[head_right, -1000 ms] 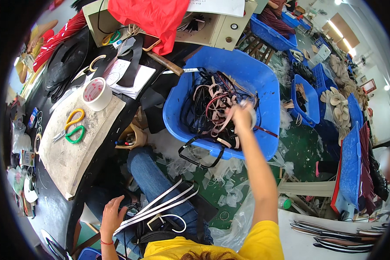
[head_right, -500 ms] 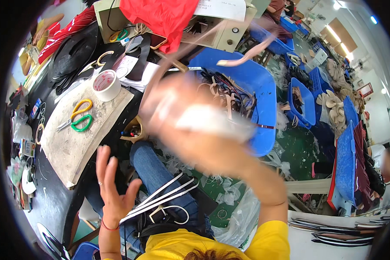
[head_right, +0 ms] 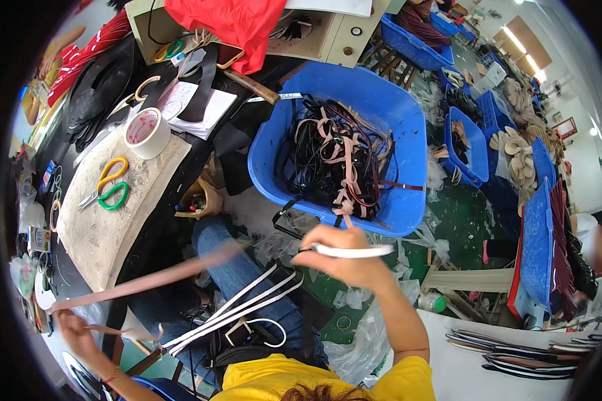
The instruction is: Applying adhesive tape to the edges of leather strips for shoe components.
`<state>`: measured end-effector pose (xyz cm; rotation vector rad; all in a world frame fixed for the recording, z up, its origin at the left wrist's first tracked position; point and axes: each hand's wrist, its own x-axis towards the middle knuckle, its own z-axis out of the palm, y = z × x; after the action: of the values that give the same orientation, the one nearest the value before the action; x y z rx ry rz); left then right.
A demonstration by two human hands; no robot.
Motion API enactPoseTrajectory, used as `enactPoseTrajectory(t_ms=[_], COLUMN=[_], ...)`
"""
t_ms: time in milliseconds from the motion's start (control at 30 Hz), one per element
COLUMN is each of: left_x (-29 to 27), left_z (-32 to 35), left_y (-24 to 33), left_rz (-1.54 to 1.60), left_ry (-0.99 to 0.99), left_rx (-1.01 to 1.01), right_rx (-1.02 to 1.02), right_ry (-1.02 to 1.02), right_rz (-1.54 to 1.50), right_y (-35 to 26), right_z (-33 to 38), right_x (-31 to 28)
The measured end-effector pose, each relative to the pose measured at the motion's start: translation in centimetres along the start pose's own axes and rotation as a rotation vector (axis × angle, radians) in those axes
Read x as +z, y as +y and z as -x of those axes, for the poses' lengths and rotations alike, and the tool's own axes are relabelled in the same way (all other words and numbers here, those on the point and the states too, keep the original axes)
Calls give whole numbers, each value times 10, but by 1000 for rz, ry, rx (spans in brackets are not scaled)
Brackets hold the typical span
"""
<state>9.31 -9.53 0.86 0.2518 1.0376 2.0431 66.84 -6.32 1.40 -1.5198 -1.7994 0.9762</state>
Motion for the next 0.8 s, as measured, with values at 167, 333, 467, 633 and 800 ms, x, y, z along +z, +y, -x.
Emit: enactPoseTrajectory(t_ms=[167, 333, 467, 633, 800], left_x=[11, 84, 155, 148, 163], left_z=[24, 95, 130, 143, 157], left_y=[35, -42, -105, -123, -158], left_rz=[-537, -1160, -1522, -1584, -1589], left_ry=[113, -525, -1138, -1355, -1559], left_rx=[208, -101, -30, 87, 148], right_rx=[222, 591, 131, -197, -372], right_ry=[93, 127, 669, 1107, 697], right_rz=[-73, -368, 42, 119, 822], right_y=[36, 44, 101, -4, 21], right_z=[4, -21, -33, -71, -95], right_x=[-11, 46, 6, -109, -85])
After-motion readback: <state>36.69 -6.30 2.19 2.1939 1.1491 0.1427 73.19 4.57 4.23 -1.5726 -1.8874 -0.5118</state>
